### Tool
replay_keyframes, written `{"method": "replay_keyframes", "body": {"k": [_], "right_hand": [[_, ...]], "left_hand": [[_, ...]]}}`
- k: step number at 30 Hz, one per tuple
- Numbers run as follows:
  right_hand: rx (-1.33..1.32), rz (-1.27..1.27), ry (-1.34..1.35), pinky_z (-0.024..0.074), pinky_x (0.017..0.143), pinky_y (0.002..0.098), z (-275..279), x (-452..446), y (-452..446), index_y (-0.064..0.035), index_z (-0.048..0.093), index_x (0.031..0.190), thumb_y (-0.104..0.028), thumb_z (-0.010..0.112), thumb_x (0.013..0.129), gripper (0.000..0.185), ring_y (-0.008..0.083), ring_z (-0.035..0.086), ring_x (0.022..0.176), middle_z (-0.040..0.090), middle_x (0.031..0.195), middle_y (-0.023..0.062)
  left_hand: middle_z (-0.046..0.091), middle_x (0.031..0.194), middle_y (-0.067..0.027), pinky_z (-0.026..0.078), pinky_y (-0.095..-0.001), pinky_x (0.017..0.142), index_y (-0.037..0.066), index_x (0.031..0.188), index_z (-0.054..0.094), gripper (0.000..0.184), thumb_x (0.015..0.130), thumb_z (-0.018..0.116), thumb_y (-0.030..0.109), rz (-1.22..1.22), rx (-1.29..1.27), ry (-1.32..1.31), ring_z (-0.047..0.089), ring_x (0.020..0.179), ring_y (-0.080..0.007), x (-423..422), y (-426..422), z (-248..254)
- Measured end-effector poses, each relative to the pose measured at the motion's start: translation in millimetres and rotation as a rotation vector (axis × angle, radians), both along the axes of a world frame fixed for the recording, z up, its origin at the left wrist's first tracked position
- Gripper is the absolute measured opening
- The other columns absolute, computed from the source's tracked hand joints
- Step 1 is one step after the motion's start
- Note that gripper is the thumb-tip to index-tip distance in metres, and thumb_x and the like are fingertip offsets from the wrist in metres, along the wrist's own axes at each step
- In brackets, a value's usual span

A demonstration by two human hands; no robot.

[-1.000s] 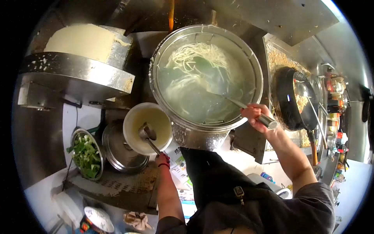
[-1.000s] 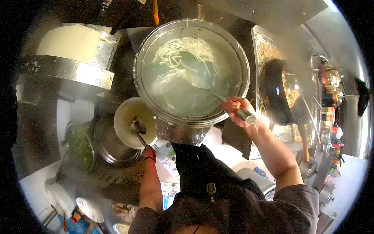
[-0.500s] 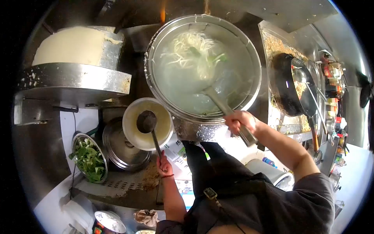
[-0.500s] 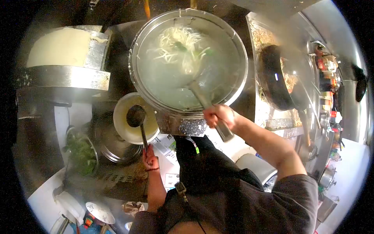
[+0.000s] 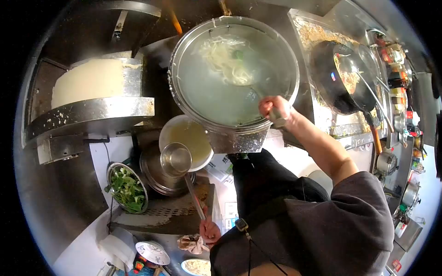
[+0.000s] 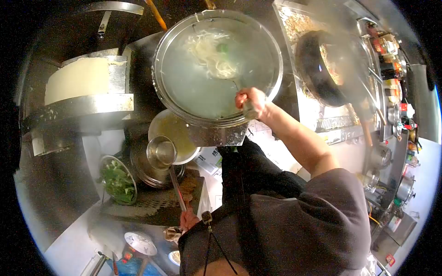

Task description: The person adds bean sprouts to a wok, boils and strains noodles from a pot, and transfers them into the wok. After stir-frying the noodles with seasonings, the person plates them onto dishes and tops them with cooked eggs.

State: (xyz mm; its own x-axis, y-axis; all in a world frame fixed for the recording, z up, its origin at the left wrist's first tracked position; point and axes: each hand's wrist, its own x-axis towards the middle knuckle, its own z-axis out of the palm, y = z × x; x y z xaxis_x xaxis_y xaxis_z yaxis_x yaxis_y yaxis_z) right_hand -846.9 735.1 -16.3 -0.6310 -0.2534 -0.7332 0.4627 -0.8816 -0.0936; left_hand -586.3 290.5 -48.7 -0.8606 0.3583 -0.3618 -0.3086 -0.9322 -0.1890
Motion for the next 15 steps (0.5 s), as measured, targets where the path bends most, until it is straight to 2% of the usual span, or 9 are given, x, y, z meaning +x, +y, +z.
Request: {"method": "replay_keyframes", "body": {"k": [2, 5, 6, 8, 9, 11, 13, 14, 15], "right_hand": [[0.141, 0.079, -0.070, 0.0354, 0.047, 0.0249, -23.2, -5.5, -12.8, -0.0037, 0.040, 0.073, 0.000, 0.044, 0.084, 0.013, 0.0111, 0.039, 0.049, 0.038, 0.059, 0.0020], [0.283, 0.205, 0.008, 0.0352, 0.046, 0.0267, -29.0, 5.2, -8.9, -0.0023, 0.042, 0.073, -0.001, 0.050, 0.083, 0.013, 0.0116, 0.038, 0.046, 0.039, 0.057, 0.0025], [0.299, 0.244, 0.056, 0.0351, 0.046, 0.0268, -25.9, 10.0, -4.2, -0.0028, 0.042, 0.072, -0.002, 0.050, 0.083, 0.014, 0.0109, 0.037, 0.045, 0.038, 0.057, 0.0016], [0.177, 0.334, 0.216, 0.0349, 0.044, 0.0279, -37.6, 24.1, 13.8, -0.0044, 0.041, 0.071, -0.007, 0.048, 0.085, 0.016, 0.0089, 0.035, 0.044, 0.038, 0.056, -0.0009], [0.160, 0.322, 0.188, 0.0334, 0.042, 0.0243, -40.8, 33.4, 15.8, -0.0063, 0.039, 0.071, -0.010, 0.047, 0.087, 0.018, 0.0071, 0.034, 0.043, 0.036, 0.054, -0.0023], [-0.335, 0.103, 0.151, 0.0317, 0.039, 0.0192, -37.9, 58.0, 21.1, -0.0025, 0.041, 0.080, -0.007, 0.046, 0.086, 0.009, 0.0051, 0.035, 0.044, 0.038, 0.059, -0.0012], [-0.564, -0.149, 0.025, 0.0340, 0.037, 0.0168, -0.8, 73.7, 15.0, 0.0079, 0.035, 0.106, -0.003, 0.043, 0.085, 0.025, 0.0054, 0.040, 0.047, 0.043, 0.073, 0.0050], [-0.608, -0.180, 0.031, 0.0364, 0.037, 0.0182, 6.7, 77.6, 15.6, 0.0110, 0.034, 0.107, -0.002, 0.042, 0.084, 0.027, 0.0056, 0.042, 0.047, 0.043, 0.073, 0.0067], [-0.600, -0.176, -0.042, 0.0359, 0.036, 0.0180, 23.3, 73.1, 15.9, 0.0110, 0.036, 0.106, -0.003, 0.041, 0.085, 0.026, 0.0058, 0.041, 0.046, 0.043, 0.071, 0.0063]], "left_hand": [[0.041, 0.072, -0.0056, 0.036, -0.0225, 0.041, 0.002, 0.138, 0.018, 0.047, 0.096, 0.034, 0.013, 0.033, -0.025, -0.194, 0.038, 0.046, -0.0069, 4.4, -1.3, 7.1], [0.040, 0.071, -0.0053, 0.037, -0.0219, 0.043, 0.002, 0.138, 0.018, 0.046, 0.096, 0.034, 0.013, -0.108, 0.204, 0.013, 0.038, 0.045, -0.0077, 15.5, -9.9, -9.8], [0.046, 0.067, -0.0047, 0.040, -0.0213, 0.046, 0.006, 0.114, 0.032, 0.021, 0.096, 0.034, 0.017, -0.216, 0.134, 0.004, 0.044, 0.047, -0.0080, 7.2, -5.6, 3.6], [0.052, 0.063, -0.0042, 0.043, -0.0208, 0.049, 0.009, 0.090, 0.046, 0.019, 0.096, 0.033, 0.022, -0.320, 0.062, -0.007, 0.050, 0.049, -0.0083, -11.1, 10.3, 27.3], [0.052, 0.063, -0.0050, 0.043, -0.0216, 0.048, 0.008, 0.093, 0.045, 0.020, 0.096, 0.032, 0.022, -0.201, 0.068, -0.126, 0.048, 0.048, -0.0086, -22.7, 24.7, 40.3], [0.051, 0.064, -0.0059, 0.043, -0.0223, 0.048, 0.007, 0.096, 0.044, 0.021, 0.097, 0.030, 0.022, -0.072, 0.077, -0.234, 0.047, 0.047, -0.0090, -22.6, 29.5, 33.6], [0.044, 0.071, -0.0071, 0.040, -0.0239, 0.044, -0.001, 0.126, 0.025, 0.034, 0.096, 0.031, 0.013, -0.036, 0.215, -0.096, 0.043, 0.047, -0.0097, -15.8, 20.9, 4.8], [0.041, 0.073, -0.0075, 0.039, -0.0244, 0.043, -0.003, 0.136, 0.018, 0.045, 0.095, 0.031, 0.011, -0.025, 0.259, -0.048, 0.041, 0.048, -0.0099, -15.1, 19.8, 1.2], [0.041, 0.074, -0.0082, 0.039, -0.0243, 0.043, -0.004, 0.136, 0.018, 0.045, 0.095, 0.032, 0.010, -0.016, 0.245, -0.083, 0.042, 0.048, -0.0100, -25.6, 29.7, 10.2]]}}
